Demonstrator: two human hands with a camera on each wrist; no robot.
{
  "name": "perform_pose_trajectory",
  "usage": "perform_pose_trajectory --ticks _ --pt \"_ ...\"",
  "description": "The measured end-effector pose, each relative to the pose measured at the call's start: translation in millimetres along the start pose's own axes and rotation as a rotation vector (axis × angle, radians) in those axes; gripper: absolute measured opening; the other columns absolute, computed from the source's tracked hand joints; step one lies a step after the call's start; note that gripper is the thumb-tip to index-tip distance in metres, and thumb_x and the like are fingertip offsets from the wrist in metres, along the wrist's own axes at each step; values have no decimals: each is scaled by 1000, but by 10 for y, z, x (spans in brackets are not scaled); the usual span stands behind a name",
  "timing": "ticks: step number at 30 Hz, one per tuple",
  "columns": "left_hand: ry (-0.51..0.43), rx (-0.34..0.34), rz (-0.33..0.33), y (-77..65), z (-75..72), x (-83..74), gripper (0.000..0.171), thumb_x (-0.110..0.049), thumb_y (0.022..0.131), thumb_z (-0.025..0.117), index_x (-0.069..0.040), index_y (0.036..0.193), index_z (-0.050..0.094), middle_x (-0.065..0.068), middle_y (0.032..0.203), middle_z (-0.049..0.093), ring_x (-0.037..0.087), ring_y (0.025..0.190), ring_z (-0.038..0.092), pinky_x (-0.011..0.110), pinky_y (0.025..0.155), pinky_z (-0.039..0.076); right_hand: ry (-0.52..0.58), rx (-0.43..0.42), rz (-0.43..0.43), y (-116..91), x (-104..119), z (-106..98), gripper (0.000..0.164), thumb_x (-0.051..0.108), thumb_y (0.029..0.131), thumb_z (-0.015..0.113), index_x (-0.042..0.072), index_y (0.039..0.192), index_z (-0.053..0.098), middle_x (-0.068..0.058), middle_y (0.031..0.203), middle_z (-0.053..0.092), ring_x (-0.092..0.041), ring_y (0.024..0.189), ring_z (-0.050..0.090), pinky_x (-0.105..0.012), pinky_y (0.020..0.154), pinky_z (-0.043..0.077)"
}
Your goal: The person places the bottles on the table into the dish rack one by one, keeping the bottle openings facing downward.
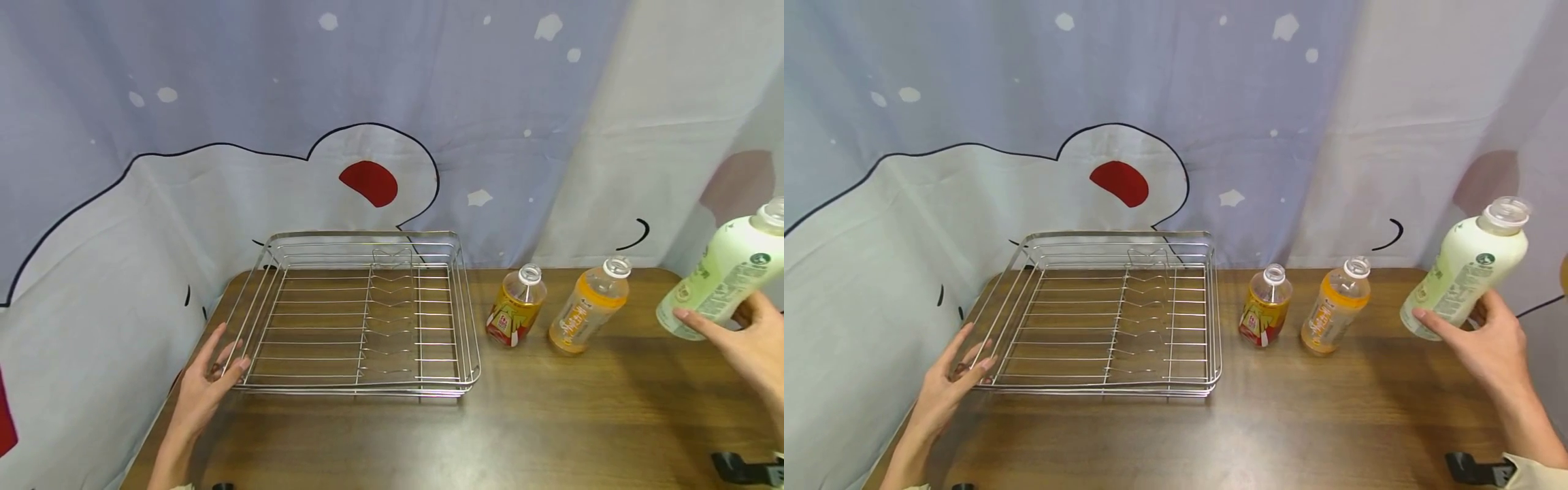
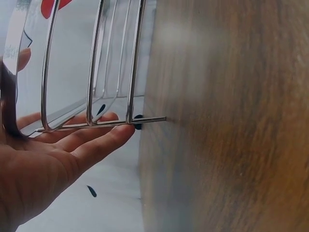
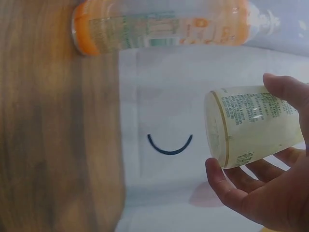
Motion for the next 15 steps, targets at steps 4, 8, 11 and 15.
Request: perform_pose_trajectory --ticks 4,8,11,15 --pt "46 -1 -4 3 -14 -7 80 -12 98 64 -29 159 17 33 147 38 -8 118 46 7 87 43 -48 -6 -11 -16 116 -16 55 13 86 78 42 122 48 35 101 48 16 91 44 -3 74 31" --pt "106 1 -15 6 -29 -15 80 -16 98 64 -33 159 15 26 150 39 18 137 41 9 91 39 -64 -10 -17 -24 248 -33 54 14 84 79 43 119 49 34 100 48 13 92 44 -5 73 31" --pt "109 5 -22 7 -33 -22 80 -17 98 64 -33 159 15 24 151 38 37 140 34 31 107 39 -77 -3 -16 -30 330 -44 55 15 83 80 43 119 49 34 99 48 13 91 44 -4 68 33" --pt "84 4 -27 5 -35 -26 81 -17 97 65 -33 159 15 25 152 37 42 140 31 63 106 31 -82 -8 -17 -35 420 -57 55 15 82 81 45 115 49 34 97 49 13 90 44 -4 66 34"
Point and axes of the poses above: each hand's wrist, its own y-axis towards the middle knuckle, its own z-axis out of the palm, x = y × z, the point moved 3 cm from there along y, towards the middle knuckle
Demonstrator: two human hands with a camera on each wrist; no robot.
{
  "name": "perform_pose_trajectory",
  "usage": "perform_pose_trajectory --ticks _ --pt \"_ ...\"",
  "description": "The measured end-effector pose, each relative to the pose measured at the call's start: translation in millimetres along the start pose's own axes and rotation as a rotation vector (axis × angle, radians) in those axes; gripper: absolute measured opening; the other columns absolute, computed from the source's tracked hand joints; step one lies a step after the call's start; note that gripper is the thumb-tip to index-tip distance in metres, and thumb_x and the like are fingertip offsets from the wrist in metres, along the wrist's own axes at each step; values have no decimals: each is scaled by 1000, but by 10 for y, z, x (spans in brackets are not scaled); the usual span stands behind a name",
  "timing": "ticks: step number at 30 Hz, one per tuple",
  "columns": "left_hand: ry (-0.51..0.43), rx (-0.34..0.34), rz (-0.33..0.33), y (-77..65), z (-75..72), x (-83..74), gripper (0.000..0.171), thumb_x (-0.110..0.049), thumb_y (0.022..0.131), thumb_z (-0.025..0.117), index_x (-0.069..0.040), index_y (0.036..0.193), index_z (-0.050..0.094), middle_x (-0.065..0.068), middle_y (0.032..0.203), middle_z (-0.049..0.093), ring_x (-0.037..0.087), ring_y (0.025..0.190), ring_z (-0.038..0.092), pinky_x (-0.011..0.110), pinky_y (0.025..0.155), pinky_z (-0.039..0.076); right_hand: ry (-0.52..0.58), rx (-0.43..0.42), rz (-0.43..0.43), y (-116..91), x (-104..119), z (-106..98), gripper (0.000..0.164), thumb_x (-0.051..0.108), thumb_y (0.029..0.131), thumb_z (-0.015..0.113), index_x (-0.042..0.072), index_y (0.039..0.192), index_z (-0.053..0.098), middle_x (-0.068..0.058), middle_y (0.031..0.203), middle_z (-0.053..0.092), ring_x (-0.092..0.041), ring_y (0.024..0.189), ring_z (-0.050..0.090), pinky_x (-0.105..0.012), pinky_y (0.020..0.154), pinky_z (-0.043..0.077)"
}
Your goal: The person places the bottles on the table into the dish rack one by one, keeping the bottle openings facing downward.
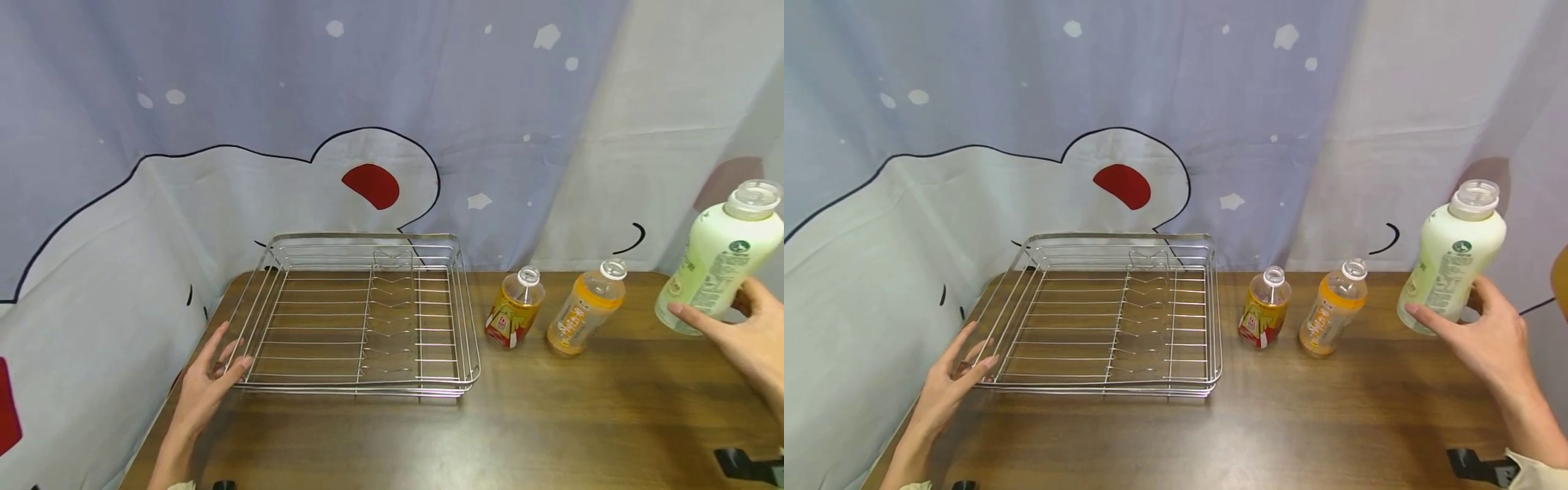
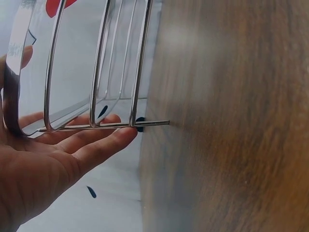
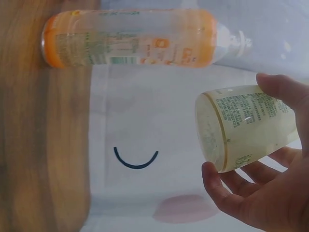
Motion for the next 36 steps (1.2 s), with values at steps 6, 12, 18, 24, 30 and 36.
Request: perform_pose_trajectory --ticks 6,12,18,24,30,36 --pt "30 -2 -13 3 -8 -5 80 -18 98 65 -35 159 15 21 153 36 38 140 34 39 107 39 21 -7 -32 8 108 -22 55 11 80 83 44 112 53 33 98 51 11 91 45 -2 66 37" --pt "18 -5 -20 11 -15 5 81 -19 97 66 -34 159 16 22 155 32 38 140 34 54 110 33 22 -9 -64 -4 205 -33 56 9 79 83 43 113 53 32 100 51 10 92 46 -1 66 40" --pt "44 -14 -11 6 -23 5 81 -21 97 67 -32 159 17 24 153 35 -1 121 50 5 90 35 -40 -14 -107 -16 354 -28 58 12 80 83 27 129 55 33 104 45 13 93 41 1 66 39" --pt "61 -25 1 0 -24 -28 81 -24 96 67 -31 159 16 24 152 37 15 123 56 4 90 36 -76 -15 -141 -27 542 -9 69 12 76 85 9 138 54 30 106 43 15 91 40 1 64 39" --pt "163 -61 12 12 -34 -111 84 -31 94 70 -32 159 17 13 161 24 44 135 39 16 100 41 -92 -5 -159 -56 714 -16 72 13 70 90 14 134 56 32 103 46 21 85 43 1 63 39" --pt "234 -112 39 -15 -46 -189 85 -34 90 73 -33 158 21 14 158 30 44 141 29 69 104 28 -128 19 -166 -92 885 -19 71 19 68 92 17 130 58 39 102 42 24 73 45 -3 57 40"
Point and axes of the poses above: each hand's wrist, its own y-axis towards the middle knuckle, its own z-axis out of the palm, x = y × z, the point moved 3 cm from there along y, towards the middle knuckle
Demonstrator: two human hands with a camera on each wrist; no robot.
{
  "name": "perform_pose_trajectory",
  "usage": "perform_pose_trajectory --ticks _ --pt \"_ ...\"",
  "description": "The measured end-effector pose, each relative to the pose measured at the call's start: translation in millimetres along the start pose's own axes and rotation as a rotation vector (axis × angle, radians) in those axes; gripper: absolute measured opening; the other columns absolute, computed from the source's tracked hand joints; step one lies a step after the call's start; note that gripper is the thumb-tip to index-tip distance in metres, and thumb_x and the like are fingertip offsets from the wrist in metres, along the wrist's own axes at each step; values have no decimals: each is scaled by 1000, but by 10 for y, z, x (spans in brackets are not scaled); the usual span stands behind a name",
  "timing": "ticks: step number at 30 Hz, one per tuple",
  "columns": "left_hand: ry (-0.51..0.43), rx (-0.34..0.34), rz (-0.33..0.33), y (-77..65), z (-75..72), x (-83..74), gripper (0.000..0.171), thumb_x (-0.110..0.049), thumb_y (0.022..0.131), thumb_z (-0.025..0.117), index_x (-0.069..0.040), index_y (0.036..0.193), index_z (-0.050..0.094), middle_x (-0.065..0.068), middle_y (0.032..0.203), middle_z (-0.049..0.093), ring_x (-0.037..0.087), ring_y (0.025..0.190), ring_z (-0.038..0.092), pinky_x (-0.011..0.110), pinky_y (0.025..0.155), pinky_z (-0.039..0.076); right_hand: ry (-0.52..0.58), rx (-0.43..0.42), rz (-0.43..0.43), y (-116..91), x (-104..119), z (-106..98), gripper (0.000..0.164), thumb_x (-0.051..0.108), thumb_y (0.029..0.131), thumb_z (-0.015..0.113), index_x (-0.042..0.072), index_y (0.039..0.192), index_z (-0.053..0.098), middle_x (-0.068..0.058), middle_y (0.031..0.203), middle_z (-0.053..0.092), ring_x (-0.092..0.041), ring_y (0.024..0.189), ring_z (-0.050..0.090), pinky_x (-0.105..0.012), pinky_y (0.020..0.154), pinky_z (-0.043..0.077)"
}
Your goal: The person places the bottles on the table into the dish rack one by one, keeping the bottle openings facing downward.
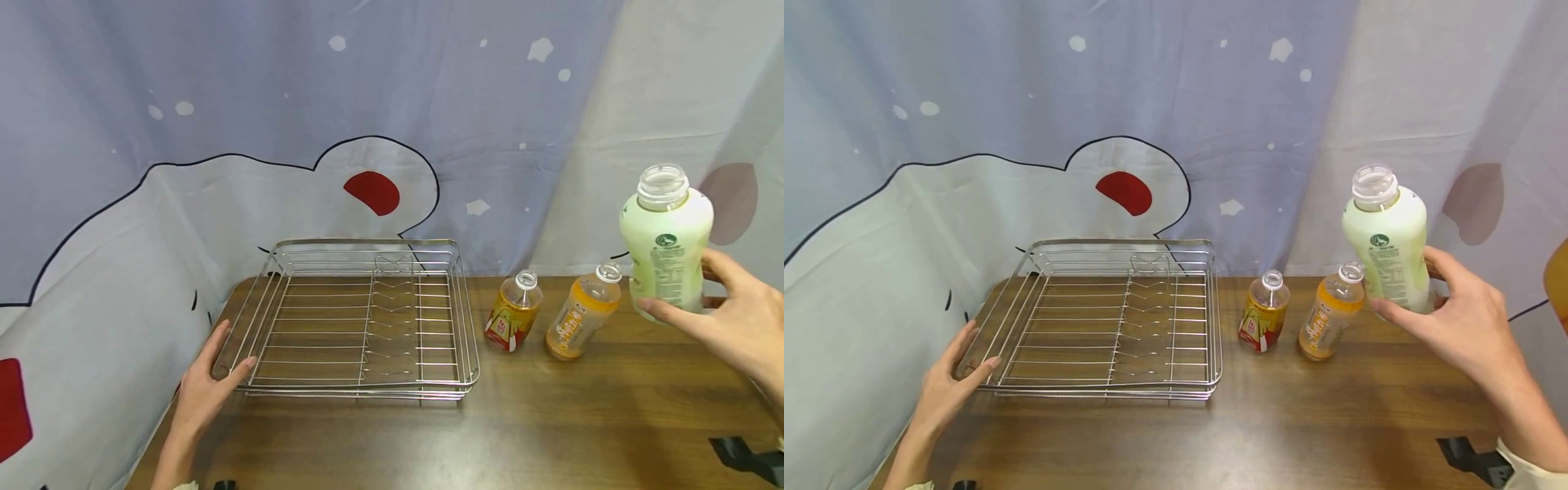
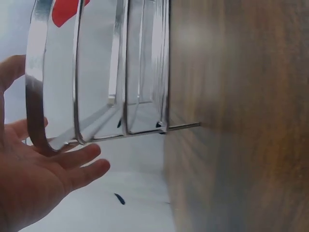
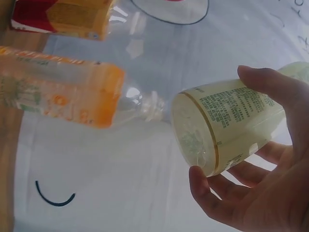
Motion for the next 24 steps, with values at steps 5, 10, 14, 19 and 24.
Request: perform_pose_trajectory --ticks 5,10,14,19,24 --pt "44 -56 83 9 -17 -102 84 -31 89 75 -34 157 25 14 155 36 44 138 35 66 103 32 -53 -3 -63 6 142 1 74 19 64 94 12 129 59 42 102 42 26 76 41 -2 58 37" --pt "47 -94 146 12 -39 -264 85 -26 86 78 -34 156 30 14 155 35 45 138 33 70 100 32 -71 -12 -153 18 291 33 73 16 61 94 10 126 62 44 101 44 19 85 42 0 65 35" --pt "32 -113 200 11 -27 -412 85 -22 84 80 -31 155 33 13 154 37 43 138 35 68 103 32 -66 -4 -202 34 370 59 70 15 59 94 12 122 64 46 99 44 19 82 43 -2 64 36" --pt "18 -140 282 1 21 -594 85 -13 81 81 -26 153 38 12 152 42 38 137 38 50 109 35 -92 7 -287 42 450 108 71 14 56 94 8 120 64 32 103 56 17 76 42 -8 60 36" --pt "-5 -180 417 -10 64 -771 87 -2 74 83 -16 151 43 11 147 49 21 135 42 17 106 31 -122 3 -344 21 567 197 79 13 53 94 7 126 64 -16 110 67 15 85 39 -21 66 33"
Point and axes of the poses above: each hand's wrist, its own y-axis towards the middle knuckle, its own z-axis out of the palm, x = y × z, the point moved 3 cm from there along y, towards the middle knuckle
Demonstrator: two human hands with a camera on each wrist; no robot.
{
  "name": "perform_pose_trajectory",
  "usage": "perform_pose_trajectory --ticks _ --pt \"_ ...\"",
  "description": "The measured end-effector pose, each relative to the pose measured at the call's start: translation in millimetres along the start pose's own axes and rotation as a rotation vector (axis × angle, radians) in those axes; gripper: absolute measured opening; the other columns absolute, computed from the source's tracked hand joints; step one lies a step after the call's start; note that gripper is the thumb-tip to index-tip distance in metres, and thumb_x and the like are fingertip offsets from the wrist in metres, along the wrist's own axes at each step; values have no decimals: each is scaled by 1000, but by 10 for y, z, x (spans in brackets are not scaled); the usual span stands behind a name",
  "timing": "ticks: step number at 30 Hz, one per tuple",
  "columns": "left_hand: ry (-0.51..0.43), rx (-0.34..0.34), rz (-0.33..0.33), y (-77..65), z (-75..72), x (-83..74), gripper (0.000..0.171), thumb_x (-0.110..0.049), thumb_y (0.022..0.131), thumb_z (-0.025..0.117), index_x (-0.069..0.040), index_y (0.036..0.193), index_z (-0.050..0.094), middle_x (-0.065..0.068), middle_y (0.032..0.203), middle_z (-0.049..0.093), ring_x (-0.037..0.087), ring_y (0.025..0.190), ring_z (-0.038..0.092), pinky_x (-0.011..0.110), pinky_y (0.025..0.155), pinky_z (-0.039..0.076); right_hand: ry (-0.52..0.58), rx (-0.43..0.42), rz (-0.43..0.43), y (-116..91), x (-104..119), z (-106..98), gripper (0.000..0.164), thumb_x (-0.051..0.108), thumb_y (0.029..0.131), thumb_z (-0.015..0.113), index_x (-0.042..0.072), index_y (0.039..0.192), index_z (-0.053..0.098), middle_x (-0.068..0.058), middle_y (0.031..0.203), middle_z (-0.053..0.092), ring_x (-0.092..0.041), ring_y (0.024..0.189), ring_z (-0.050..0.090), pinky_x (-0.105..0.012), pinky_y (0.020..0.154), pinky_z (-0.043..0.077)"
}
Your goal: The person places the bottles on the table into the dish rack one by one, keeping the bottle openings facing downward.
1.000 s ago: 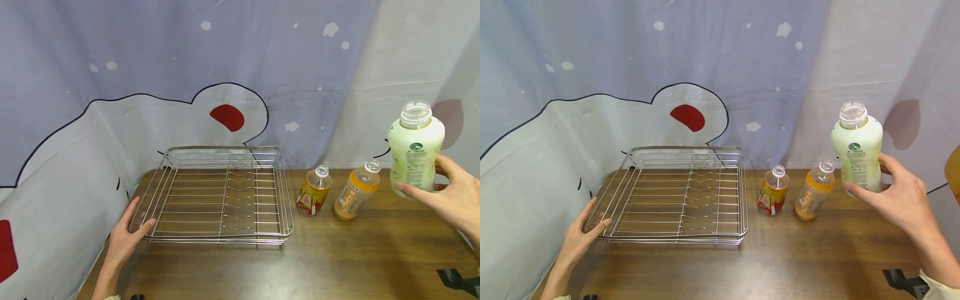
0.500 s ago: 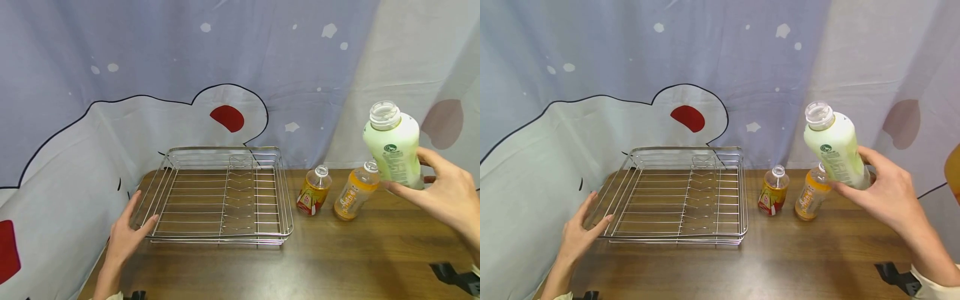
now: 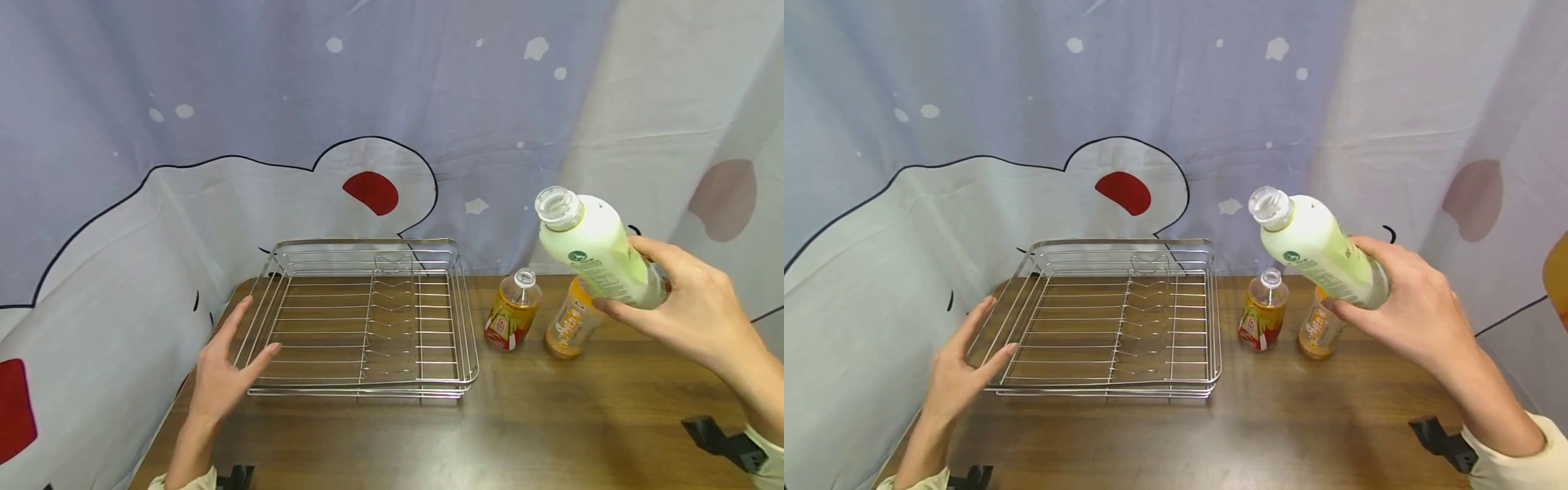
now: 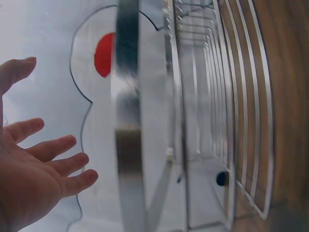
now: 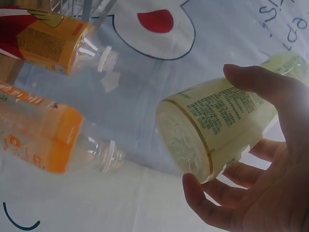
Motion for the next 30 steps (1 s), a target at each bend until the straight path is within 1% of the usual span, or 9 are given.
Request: perform_pose_trajectory --ticks 2,4,7,9,12,18,23,26,30 --pt "-12 -8 41 24 11 -58 89 -1 73 84 -16 150 44 10 147 50 12 135 41 13 105 30 -1 3 -1 10 46 23 81 14 52 94 10 127 64 -16 113 67 11 90 42 -26 70 33" --pt "-24 -7 74 51 18 -112 90 -1 72 84 -18 151 44 10 146 50 8 134 40 14 106 30 -8 19 -4 24 86 38 81 15 53 94 12 128 64 -16 113 66 -1 93 48 -33 71 36" --pt "-43 2 115 85 34 -180 90 1 71 83 -16 150 44 11 146 50 10 135 41 15 107 30 -24 50 -2 41 136 59 81 19 56 94 15 130 62 -16 114 65 -21 98 54 -48 72 42" --pt "-55 14 137 100 56 -215 89 2 71 83 -13 150 44 13 147 49 12 136 40 16 108 30 -36 76 -3 50 163 73 80 21 58 93 15 132 60 -18 116 63 -32 101 55 -59 69 42" --pt "-63 29 151 115 102 -256 90 2 71 84 -10 150 44 14 147 48 15 137 40 16 108 29 -58 107 -13 59 197 111 80 23 60 92 17 133 59 -18 118 62 -36 104 55 -65 66 43" --pt "-68 48 159 125 207 -335 88 -1 71 84 -8 149 44 11 148 48 15 138 40 16 109 29 -100 117 -81 62 272 220 77 21 59 90 19 130 60 -13 118 64 -35 102 55 -68 61 46" --pt "-91 66 184 140 280 -414 90 -2 71 85 -9 150 42 7 149 46 24 137 41 18 110 28 -120 88 -158 54 351 300 75 21 57 88 19 126 61 -9 115 64 -34 99 57 -64 60 49" --pt "-109 74 195 158 315 -458 91 -2 71 85 -9 150 42 8 149 46 29 136 42 20 111 28 -126 77 -191 50 398 338 73 20 56 87 17 125 62 -10 113 65 -35 99 57 -61 62 51" --pt "-135 89 214 183 366 -513 91 -3 70 86 -9 150 42 9 149 46 29 137 42 22 112 28 -134 74 -218 47 464 382 72 20 57 85 16 125 61 -12 113 64 -35 100 57 -57 62 52"
Point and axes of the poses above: each hand's wrist, its own y-axis towards the middle knuckle, its own z-axis out of the palm, x = y × z, the point moved 3 cm from there along y, towards the middle knuckle
